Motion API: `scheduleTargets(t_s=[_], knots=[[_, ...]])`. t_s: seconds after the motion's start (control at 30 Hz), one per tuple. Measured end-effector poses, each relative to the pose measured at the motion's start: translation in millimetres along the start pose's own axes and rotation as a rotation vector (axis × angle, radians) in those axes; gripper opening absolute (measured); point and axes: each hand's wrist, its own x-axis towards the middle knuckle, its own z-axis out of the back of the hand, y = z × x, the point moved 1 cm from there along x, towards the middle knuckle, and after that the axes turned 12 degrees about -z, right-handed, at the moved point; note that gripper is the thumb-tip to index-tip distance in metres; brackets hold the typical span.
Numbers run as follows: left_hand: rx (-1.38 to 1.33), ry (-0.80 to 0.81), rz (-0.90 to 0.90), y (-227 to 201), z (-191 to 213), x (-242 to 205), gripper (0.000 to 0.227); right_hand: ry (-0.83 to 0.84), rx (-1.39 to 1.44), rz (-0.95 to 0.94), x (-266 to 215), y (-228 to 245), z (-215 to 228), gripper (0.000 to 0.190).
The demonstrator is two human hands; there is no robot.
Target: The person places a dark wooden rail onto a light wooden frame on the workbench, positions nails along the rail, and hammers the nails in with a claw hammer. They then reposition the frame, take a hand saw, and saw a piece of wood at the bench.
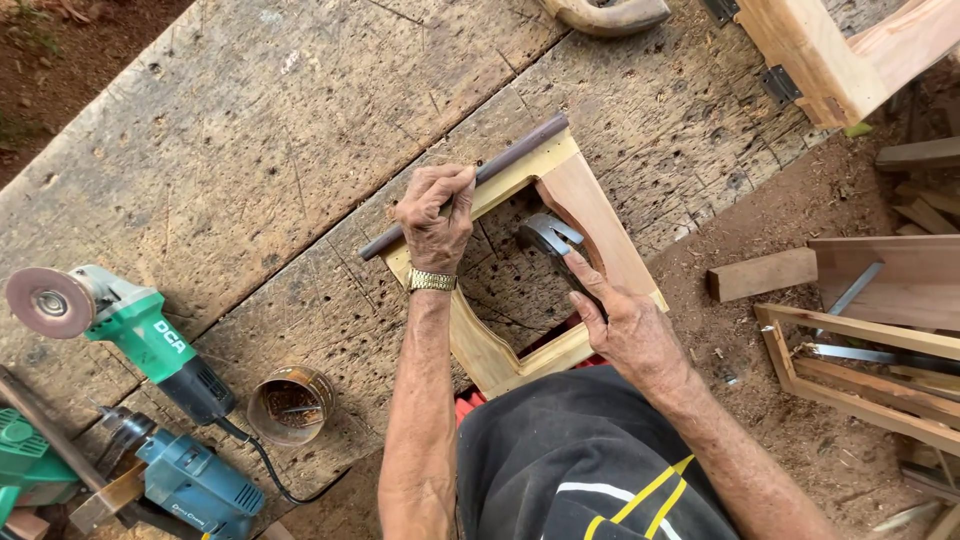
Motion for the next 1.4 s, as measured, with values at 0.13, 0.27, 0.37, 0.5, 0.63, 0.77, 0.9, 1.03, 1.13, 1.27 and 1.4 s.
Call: scheduleTargets(t_s=[0.13,0.27,0.37,0.5,0.63,0.77,0.9,1.03,1.13,1.27,1.4], knots=[[0.003,0.042,-0.071,9,-2,-6,0.006,0.047,-0.030,-0.053,0,2,1,0.057],[0.043,0.046,-0.080,27,-10,-16,0.007,0.058,-0.083,-0.086,0,4,2,0.058],[0.081,0.041,-0.087,29,-12,-18,0.006,0.040,-0.096,-0.064,-1,-1,-1,0.058],[0.077,0.069,-0.112,29,-8,-17,0.007,0.043,-0.034,-0.034,0,0,1,0.057],[0.064,0.095,-0.082,7,6,-2,0.032,0.010,0.100,0.100,-5,-4,7,0.054],[0.322,0.163,-0.087,7,22,-9,0.046,-0.016,0.154,0.156,-12,22,29,0.055],[0.508,0.255,-0.086,22,21,-29,0.031,-0.098,0.141,0.322,-3,54,45,0.053],[0.435,0.250,-0.061,22,21,-30,0.024,-0.124,0.023,0.425,23,69,42,0.052],[0.426,0.246,-0.062,25,22,-27,0.021,-0.127,-0.047,0.474,36,74,37,0.053],[0.408,0.242,-0.058,24,25,-26,0.018,-0.068,-0.078,0.383,34,84,40,0.053],[0.399,0.261,-0.037,15,29,-20,0.019,-0.088,-0.088,0.419,19,99,50,0.052]])
